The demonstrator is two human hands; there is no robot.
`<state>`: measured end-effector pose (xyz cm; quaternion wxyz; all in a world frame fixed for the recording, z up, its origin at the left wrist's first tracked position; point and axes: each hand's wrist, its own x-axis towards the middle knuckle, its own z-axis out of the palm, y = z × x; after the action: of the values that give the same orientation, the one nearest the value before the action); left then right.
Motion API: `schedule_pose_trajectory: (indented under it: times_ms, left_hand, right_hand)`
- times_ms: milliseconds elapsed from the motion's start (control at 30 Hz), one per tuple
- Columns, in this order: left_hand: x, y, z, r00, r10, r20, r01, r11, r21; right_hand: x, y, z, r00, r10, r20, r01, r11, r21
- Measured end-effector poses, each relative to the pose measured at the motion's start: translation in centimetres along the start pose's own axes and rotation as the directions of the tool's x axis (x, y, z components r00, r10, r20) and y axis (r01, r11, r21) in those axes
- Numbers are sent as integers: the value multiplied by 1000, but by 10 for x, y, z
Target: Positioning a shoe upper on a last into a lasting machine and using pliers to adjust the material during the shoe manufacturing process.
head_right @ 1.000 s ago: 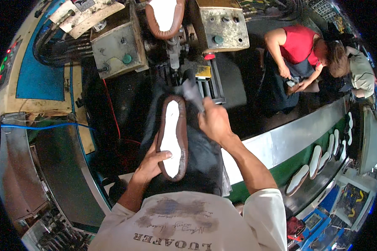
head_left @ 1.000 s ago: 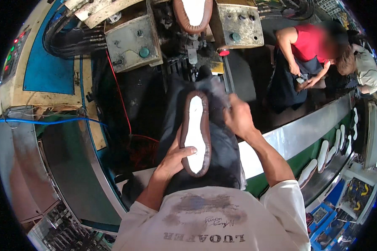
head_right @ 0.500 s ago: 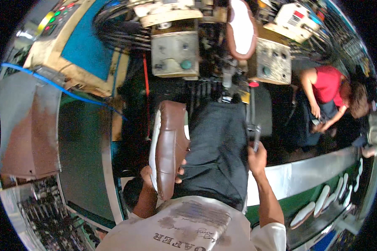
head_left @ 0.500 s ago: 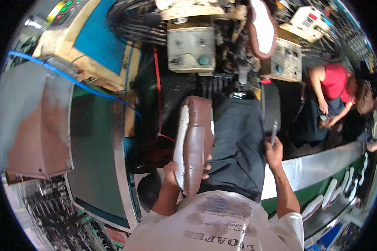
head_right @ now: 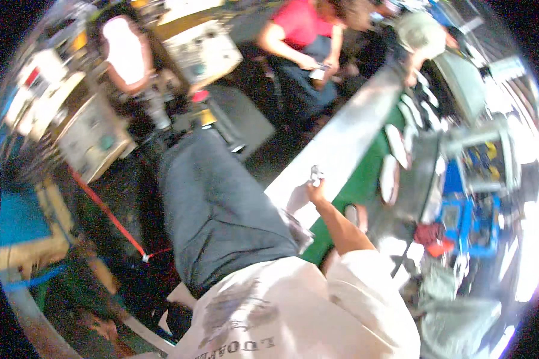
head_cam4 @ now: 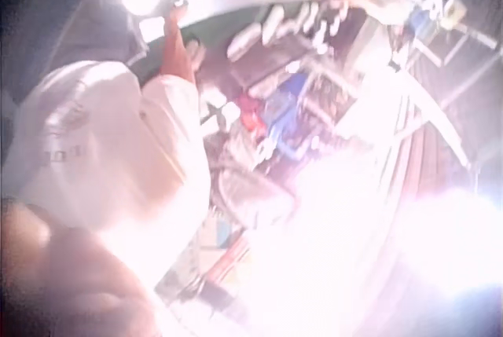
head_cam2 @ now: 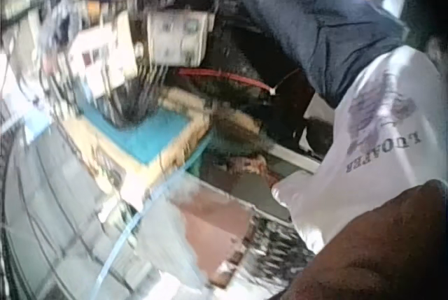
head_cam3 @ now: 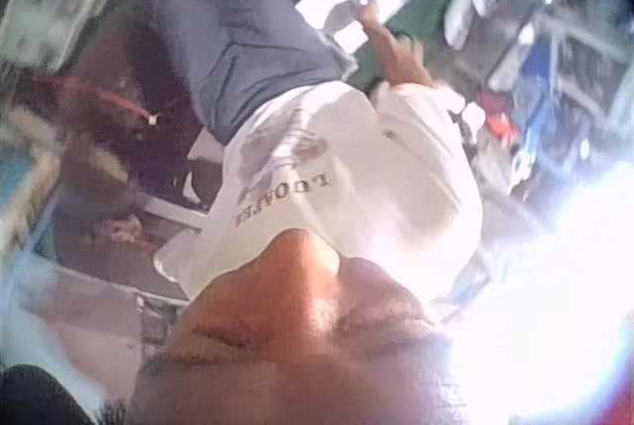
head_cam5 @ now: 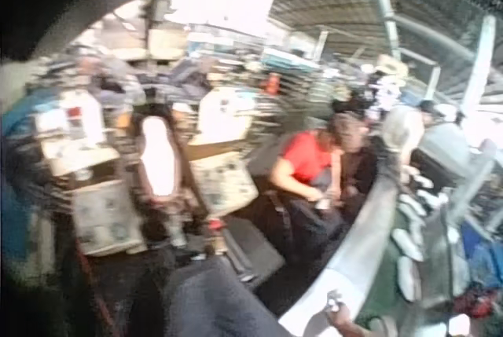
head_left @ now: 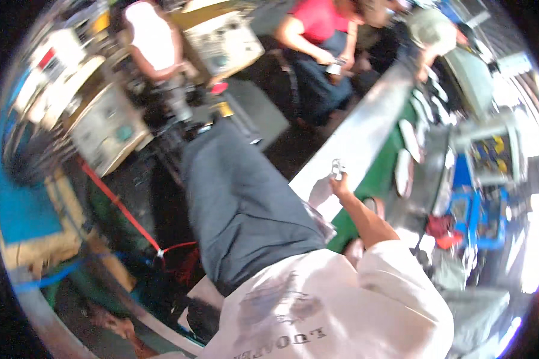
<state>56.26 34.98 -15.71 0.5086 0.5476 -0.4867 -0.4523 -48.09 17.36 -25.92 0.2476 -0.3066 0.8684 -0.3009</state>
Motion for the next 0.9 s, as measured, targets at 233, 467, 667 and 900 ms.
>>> schedule_pose_trajectory:
  times_ms: [233,467,667,900]
  left_hand:
    - [88,14,25,935,-90,-344,300,719,627]
    - [134,-16,86,979,-128,157,-57,569,820]
    - [245,37,363,956,-222,193,157,940,304]
    - [291,109,523,904,-164,395,31,946,323]
  right_hand:
    - [-35,-32,-77,996,4,-89,-41,906,-420]
    - [-172,58,-193,950,187,-250,-262,914,-310]
    - [-391,134,-159,906,423,0,-418,896,-147]
    - [-334,107,-158,853,482,-201,-503,862,-66]
